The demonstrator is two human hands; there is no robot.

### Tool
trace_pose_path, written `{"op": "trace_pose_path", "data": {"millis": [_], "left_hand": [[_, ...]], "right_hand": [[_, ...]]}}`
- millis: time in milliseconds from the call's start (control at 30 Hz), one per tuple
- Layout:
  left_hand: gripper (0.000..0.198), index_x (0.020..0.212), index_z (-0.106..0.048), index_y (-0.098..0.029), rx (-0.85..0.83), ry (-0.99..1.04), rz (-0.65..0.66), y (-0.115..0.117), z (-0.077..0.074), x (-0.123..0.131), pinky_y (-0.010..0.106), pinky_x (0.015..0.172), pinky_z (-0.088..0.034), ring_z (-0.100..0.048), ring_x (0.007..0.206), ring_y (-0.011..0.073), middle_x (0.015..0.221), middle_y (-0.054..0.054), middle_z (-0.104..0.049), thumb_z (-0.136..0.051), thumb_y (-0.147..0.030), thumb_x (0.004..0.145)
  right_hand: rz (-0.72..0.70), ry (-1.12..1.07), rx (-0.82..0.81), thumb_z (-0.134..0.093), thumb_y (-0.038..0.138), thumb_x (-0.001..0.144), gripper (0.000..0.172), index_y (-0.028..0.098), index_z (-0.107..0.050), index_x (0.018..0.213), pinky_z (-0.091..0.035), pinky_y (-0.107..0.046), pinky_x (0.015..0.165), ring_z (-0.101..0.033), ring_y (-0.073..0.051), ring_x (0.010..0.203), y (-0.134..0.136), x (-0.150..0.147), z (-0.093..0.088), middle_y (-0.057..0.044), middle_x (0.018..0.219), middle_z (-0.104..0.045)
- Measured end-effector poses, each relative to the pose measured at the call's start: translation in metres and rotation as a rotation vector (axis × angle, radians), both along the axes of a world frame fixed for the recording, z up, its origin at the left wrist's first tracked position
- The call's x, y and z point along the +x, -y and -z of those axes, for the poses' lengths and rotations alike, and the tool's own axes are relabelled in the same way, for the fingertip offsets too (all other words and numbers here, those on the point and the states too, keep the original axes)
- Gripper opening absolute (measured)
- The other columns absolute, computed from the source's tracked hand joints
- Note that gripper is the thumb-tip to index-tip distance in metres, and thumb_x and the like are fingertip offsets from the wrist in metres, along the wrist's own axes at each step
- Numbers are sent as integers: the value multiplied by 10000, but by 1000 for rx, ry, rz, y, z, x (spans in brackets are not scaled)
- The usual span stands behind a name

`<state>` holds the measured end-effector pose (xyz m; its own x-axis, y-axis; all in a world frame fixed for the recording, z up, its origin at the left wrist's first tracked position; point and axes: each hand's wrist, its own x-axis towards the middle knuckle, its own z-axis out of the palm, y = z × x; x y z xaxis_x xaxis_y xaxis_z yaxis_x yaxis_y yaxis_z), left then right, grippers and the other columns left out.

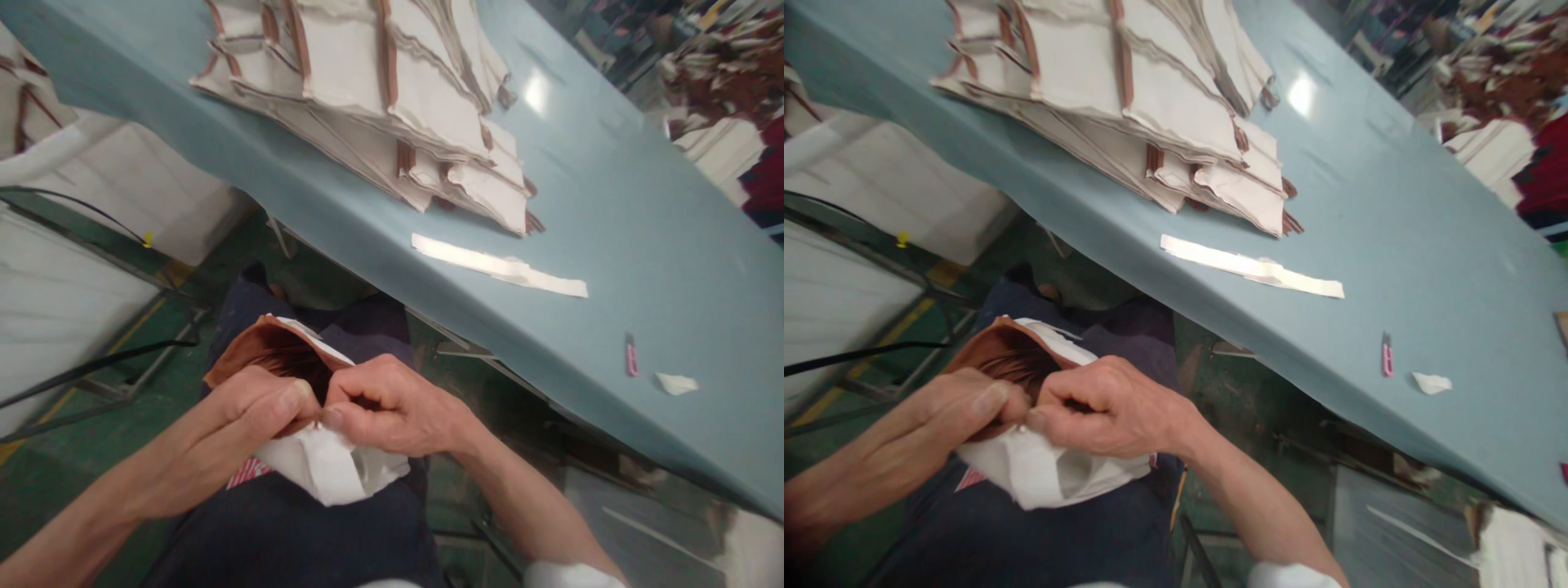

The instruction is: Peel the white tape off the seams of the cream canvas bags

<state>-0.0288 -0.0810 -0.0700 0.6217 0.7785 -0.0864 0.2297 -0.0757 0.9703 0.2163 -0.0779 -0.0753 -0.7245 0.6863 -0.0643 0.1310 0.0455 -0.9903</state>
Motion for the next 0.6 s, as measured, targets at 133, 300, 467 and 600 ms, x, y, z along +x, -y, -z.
{"op": "trace_pose_path", "data": {"millis": [133, 300, 467, 600], "left_hand": [[556, 647, -480, -227, -170, 50, 178, -3, 2, 6, 222, 525, -338, -452, 517, 90, 573, -66, -483, -396, -390, 1173], [530, 667, -513, -229, -126, 26, 204, -2, 4, 6, 236, 508, -346, -473, 511, 104, 568, -74, -505, -486, -394, 1170], [460, 646, -512, -210, 265, -100, 189, 1, -5, 9, 246, 515, -328, -524, 505, 72, 576, -81, -556, -514, -197, 1106], [434, 689, -528, -222, 504, -153, 125, 5, -6, 10, 293, 537, -324, -522, 503, 78, 595, -88, -550, -504, -150, 1116]], "right_hand": [[40, 36, 325, -522, 171, 1025, 226, 252, -498, 815, -381, -281, 667, -499, -122, 671, 8, 1, -4, 40, 742, -583], [-3, 170, 557, -461, 207, 1162, 261, 237, -574, 929, -419, -301, 724, -585, -155, 749, 14, 8, -16, 2, 831, -674], [-101, 318, 665, -407, 209, 1205, 325, 197, -632, 971, -444, -335, 769, -600, -183, 778, 18, 13, -32, -38, 887, -710], [-136, 388, 693, -404, 211, 1217, 321, 177, -663, 1029, -449, -351, 781, -616, -206, 819, 15, 17, -37, -63, 923, -737]]}}
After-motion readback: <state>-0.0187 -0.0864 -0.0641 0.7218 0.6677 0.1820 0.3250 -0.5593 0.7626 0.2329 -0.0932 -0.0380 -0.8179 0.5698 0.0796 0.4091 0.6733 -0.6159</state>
